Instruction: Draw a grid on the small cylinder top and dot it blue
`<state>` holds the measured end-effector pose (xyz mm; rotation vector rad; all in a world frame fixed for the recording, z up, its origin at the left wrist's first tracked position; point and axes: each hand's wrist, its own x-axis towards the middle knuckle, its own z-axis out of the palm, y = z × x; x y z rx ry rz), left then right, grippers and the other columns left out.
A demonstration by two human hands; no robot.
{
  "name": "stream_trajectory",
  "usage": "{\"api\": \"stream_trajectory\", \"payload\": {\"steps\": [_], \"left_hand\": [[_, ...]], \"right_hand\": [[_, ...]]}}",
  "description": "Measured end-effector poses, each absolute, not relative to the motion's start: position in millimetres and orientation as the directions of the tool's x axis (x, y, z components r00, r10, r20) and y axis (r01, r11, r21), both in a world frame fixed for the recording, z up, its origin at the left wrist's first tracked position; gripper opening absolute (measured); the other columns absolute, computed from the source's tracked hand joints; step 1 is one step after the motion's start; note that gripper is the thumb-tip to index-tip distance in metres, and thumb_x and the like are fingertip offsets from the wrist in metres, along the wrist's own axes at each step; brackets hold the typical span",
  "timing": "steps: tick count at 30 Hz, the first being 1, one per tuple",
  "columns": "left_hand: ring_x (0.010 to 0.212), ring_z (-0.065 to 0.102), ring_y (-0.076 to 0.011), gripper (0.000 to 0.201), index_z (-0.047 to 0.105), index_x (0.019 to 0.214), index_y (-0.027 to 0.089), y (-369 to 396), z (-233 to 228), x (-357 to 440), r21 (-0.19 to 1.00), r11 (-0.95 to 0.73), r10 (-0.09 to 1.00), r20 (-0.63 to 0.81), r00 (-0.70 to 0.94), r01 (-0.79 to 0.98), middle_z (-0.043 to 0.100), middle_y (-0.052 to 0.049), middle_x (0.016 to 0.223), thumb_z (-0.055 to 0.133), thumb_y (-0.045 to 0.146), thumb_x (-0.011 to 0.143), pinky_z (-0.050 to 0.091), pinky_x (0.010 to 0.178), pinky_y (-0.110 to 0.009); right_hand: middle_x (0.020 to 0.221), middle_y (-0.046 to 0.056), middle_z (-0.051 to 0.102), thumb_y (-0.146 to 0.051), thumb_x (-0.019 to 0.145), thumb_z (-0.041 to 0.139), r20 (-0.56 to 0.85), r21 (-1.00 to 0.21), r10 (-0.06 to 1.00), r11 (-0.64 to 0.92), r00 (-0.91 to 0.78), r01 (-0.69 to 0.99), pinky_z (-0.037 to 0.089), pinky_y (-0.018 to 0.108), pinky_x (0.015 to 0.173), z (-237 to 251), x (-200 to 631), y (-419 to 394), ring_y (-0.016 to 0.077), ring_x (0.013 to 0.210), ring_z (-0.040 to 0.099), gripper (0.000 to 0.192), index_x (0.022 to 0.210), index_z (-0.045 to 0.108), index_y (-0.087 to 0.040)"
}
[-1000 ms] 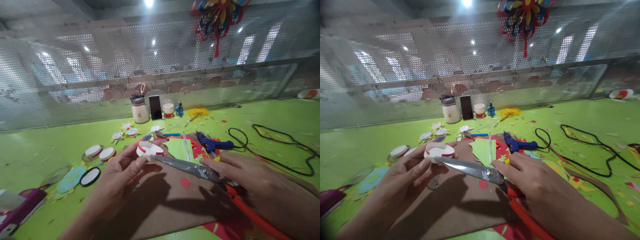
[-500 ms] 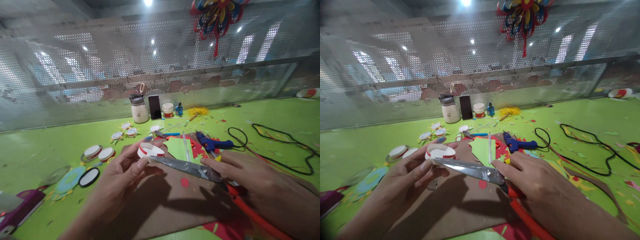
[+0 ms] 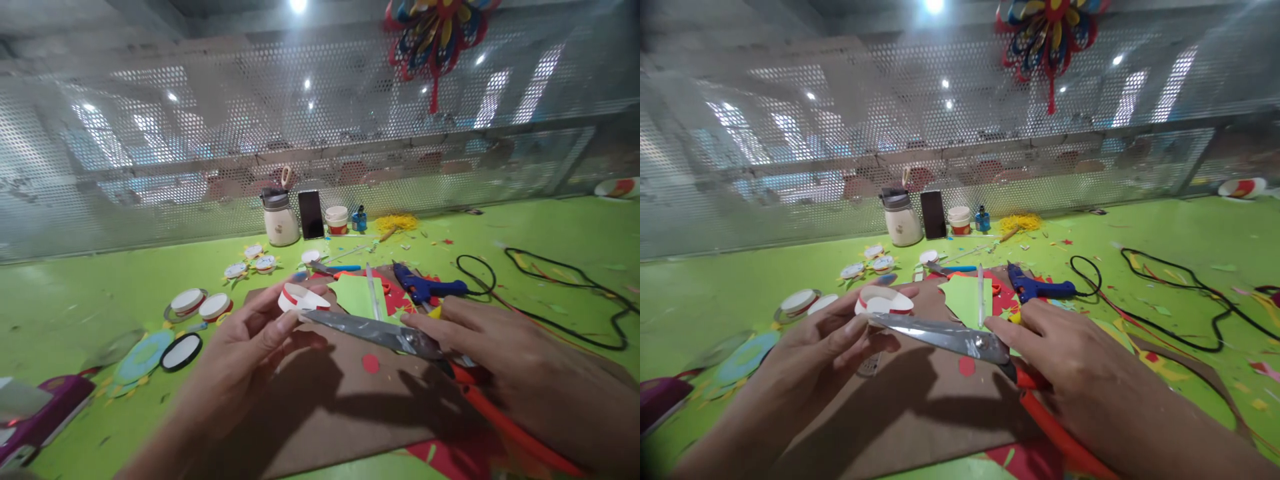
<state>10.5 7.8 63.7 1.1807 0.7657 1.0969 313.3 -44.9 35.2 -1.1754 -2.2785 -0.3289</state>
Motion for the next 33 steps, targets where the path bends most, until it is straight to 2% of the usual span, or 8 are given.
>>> {"api": "stream_trajectory", "payload": {"steps": [6,11,15,20,26,33], "left_hand": [[0.109,0.077,-0.0284,0.028,0.086,0.119,0.024,8.7,62.8,11.6,0.973,-0.003,0.943,0.079,0.324,-0.229,0.079,-0.012,0.138,0.086,0.035,0.093,0.067,0.087,-0.032],[0.109,0.078,-0.0284,0.028,0.085,0.121,0.025,12.9,57.9,10.7,0.973,-0.052,0.919,0.134,0.371,-0.223,0.078,-0.013,0.139,0.083,0.035,0.096,0.068,0.085,-0.030],[0.111,0.077,-0.0265,0.024,0.086,0.121,0.027,11.5,58.4,10.9,0.972,-0.054,0.911,0.140,0.387,-0.227,0.078,-0.010,0.140,0.080,0.032,0.099,0.068,0.085,-0.028],[0.112,0.076,-0.0283,0.026,0.086,0.121,0.026,8.9,59.8,12.7,0.973,-0.033,0.928,0.116,0.355,-0.230,0.078,-0.011,0.140,0.083,0.034,0.096,0.068,0.086,-0.030],[0.108,0.077,-0.0244,0.023,0.087,0.119,0.027,10.9,59.0,13.2,0.966,-0.028,0.910,0.131,0.394,-0.258,0.080,-0.010,0.136,0.083,0.032,0.096,0.068,0.084,-0.025],[0.102,0.078,-0.0209,0.023,0.086,0.119,0.028,12.0,57.3,10.6,0.969,-0.012,0.912,0.112,0.395,-0.246,0.080,-0.008,0.135,0.082,0.033,0.098,0.067,0.085,-0.023]], "right_hand": [[0.099,0.010,0.079,-0.003,0.085,0.047,0.578,-0.040,0.671,0.592,-0.465,0.805,0.059,0.031,0.059,34.6,313.3,-45.9,0.0238,0.075,0.073,0.051,0.122,0.076,-0.023],[0.108,0.012,0.079,-0.005,0.088,0.050,0.575,-0.035,0.672,0.590,-0.466,0.807,0.058,0.032,0.058,30.4,313.6,-44.3,0.0243,0.075,0.074,0.051,0.131,0.073,-0.022],[0.106,0.012,0.079,-0.005,0.087,0.051,0.572,-0.037,0.670,0.597,-0.473,0.801,0.056,0.032,0.058,28.2,313.8,-44.8,0.0239,0.074,0.073,0.051,0.130,0.073,-0.022],[0.105,0.012,0.079,-0.007,0.084,0.056,0.582,-0.038,0.667,0.595,-0.466,0.803,0.055,0.033,0.059,27.5,314.3,-45.6,0.0249,0.075,0.072,0.053,0.132,0.073,-0.022],[0.105,0.012,0.079,-0.006,0.086,0.054,0.582,-0.031,0.666,0.591,-0.466,0.806,0.053,0.032,0.058,30.3,314.3,-47.6,0.0240,0.073,0.071,0.050,0.130,0.072,-0.022],[0.106,0.012,0.078,-0.008,0.086,0.053,0.581,-0.028,0.669,0.587,-0.464,0.809,0.054,0.032,0.059,30.8,313.6,-45.8,0.0239,0.074,0.071,0.048,0.128,0.073,-0.022]]}}
